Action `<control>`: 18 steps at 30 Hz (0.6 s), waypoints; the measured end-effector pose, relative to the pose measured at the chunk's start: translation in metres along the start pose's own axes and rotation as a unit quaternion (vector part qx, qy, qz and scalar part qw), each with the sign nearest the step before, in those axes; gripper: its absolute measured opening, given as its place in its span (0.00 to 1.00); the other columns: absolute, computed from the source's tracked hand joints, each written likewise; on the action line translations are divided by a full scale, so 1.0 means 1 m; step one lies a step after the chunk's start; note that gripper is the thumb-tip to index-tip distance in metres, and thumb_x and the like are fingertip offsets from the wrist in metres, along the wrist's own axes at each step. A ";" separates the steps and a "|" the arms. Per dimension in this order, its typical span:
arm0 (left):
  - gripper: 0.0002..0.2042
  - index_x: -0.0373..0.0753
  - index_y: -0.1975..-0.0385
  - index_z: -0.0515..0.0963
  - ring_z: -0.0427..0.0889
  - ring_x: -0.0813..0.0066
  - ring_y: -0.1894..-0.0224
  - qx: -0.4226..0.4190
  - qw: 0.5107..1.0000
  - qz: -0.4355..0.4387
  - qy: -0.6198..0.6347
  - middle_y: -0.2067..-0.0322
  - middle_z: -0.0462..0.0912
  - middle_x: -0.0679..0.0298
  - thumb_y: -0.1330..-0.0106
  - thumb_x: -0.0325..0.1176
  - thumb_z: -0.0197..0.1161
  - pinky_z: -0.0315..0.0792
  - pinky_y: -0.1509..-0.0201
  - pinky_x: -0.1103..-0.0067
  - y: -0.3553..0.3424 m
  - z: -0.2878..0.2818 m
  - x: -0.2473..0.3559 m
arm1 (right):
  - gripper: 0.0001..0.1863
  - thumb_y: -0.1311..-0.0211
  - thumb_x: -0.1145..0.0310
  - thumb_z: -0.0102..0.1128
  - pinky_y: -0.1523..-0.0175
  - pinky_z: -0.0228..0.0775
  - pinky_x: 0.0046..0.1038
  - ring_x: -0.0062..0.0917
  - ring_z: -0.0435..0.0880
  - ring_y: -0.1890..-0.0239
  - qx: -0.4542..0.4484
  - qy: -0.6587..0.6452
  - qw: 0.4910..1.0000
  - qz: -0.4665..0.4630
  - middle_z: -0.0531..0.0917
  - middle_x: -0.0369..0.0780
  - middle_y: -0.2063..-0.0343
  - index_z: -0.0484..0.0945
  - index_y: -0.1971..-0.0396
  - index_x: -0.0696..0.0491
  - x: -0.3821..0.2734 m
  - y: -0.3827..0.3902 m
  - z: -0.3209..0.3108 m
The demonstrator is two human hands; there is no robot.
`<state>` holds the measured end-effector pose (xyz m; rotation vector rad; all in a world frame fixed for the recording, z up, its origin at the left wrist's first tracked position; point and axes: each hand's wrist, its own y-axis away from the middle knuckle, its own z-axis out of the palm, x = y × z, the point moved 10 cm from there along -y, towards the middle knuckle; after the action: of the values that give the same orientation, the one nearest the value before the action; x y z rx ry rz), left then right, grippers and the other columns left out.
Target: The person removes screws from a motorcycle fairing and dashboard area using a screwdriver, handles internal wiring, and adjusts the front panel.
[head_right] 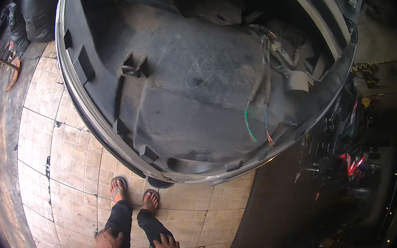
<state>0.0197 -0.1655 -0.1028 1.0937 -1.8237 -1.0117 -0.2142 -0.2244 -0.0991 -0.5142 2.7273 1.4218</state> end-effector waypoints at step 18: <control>0.30 0.37 0.48 0.81 0.72 0.51 0.38 0.032 0.980 0.056 -0.190 0.44 0.79 0.54 0.41 0.55 0.58 0.65 0.33 0.61 -0.038 0.026 0.002 | 0.20 0.40 0.61 0.53 0.32 0.52 0.56 0.52 0.64 0.36 0.092 -0.109 0.989 0.032 0.72 0.49 0.40 0.82 0.53 0.56 0.002 0.013 0.015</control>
<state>0.0076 -0.1734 -0.1471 0.8652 -2.2075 -1.1603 -0.2223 -0.2060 -0.0976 -0.2473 2.6819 1.1458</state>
